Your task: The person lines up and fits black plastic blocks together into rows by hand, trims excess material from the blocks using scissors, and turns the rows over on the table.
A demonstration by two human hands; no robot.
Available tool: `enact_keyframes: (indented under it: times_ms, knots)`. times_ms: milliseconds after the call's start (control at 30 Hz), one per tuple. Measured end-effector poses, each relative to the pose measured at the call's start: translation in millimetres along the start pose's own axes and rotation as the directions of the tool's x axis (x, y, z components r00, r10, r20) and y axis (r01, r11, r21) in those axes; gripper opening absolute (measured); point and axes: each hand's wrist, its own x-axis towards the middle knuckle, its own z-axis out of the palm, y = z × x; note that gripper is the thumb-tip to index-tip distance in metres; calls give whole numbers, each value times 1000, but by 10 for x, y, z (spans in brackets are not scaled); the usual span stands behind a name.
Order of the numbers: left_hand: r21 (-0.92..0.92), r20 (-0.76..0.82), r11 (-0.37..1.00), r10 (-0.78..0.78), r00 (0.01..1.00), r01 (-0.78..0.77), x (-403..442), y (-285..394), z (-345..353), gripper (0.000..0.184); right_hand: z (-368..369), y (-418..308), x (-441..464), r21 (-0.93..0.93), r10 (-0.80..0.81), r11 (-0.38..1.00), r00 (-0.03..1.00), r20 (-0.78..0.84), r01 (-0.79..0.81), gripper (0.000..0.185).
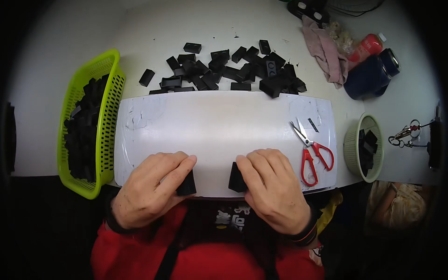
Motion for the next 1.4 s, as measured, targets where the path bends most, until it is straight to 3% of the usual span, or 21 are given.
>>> enact_keyframes:
  times_ms: [33, 67, 100, 133, 233, 333, 533, 667, 733, 767, 800, 900, 1067, 1133, 1167, 1233, 1333, 1367, 1400]
  knots:
    - [52, 109, 998, 13, 994, -18, 70, 0, -5, 72, -16, -39, 66, 1, 4, 1000, 1000, 3, -4, 73]
    - [96, 214, 995, -8, 977, -13, 134, -4, 8, 77, -23, -77, 135, -79, 28, 997, 993, 113, -20, 72]
    - [98, 220, 995, -27, 975, 6, 179, -12, 32, 78, -28, -92, 183, -162, 59, 987, 974, 217, -24, 71]
    - [101, 224, 995, -47, 973, 25, 200, -27, 60, 78, -26, -82, 211, -165, 57, 986, 975, 215, -22, 71]
    - [-1, 190, 998, -60, 980, 61, 117, -117, 107, 76, 83, -18, 222, -4, 114, 993, 970, 214, -116, 71]
    - [-164, 148, 985, -30, 988, 55, 11, -216, 283, 72, 245, 32, 152, 70, 69, 994, 989, 128, -79, 68]
    - [-276, -11, 960, -61, 998, 56, -15, -175, 386, 63, 301, 5, 104, 135, 78, 988, 997, 4, -78, 67]
    - [-327, -12, 939, -117, 993, 106, -59, -97, 425, 57, 332, -93, 28, 155, 158, 978, 983, -95, -142, 70]
    - [-413, -59, 904, -151, 987, 113, -162, -7, 391, 56, 334, -96, -131, 324, 139, 943, 974, -177, -76, 70]
    - [-436, -77, 896, -134, 988, 88, -224, 31, 392, 51, 281, -193, -176, 397, 207, 909, 963, -170, -126, 51]
    - [-435, -144, 898, -145, 979, 69, -298, 87, 452, 51, 278, -230, -254, 391, 216, 911, 959, -184, -130, 46]
    - [-532, -1, 828, -211, 978, 178, -308, 185, 341, 32, 241, -273, -346, 456, 236, 876, 965, -115, -160, 40]
    - [-448, -153, 868, -309, 939, 212, 40, 66, 433, 12, 299, -54, -89, 489, 377, 826, 920, -108, -281, 22]
    - [-336, -190, 897, -363, 912, 287, 181, 11, 506, 14, 345, -32, 87, 483, 440, 810, 889, -123, -334, 13]
    - [-334, -194, 899, -360, 912, 284, 227, -28, 582, 14, 388, -9, 149, 345, 438, 867, 880, -185, -359, 13]
    - [-144, -254, 925, -378, 890, 351, 275, -105, 701, 14, 531, 39, 215, 121, 423, 906, 853, -306, -406, 17]
    - [-239, -322, 913, -396, 860, 331, 223, -107, 655, 11, 510, 10, 148, 221, 484, 874, 820, -304, -433, 13]
    - [-334, -218, 875, -434, 874, 351, 150, -99, 543, 16, 484, 0, 82, 225, 487, 872, 821, -297, -436, 13]
    - [-336, -211, 872, -437, 874, 355, 72, -107, 520, 16, 443, -4, -5, 355, 504, 845, 817, -279, -400, 16]
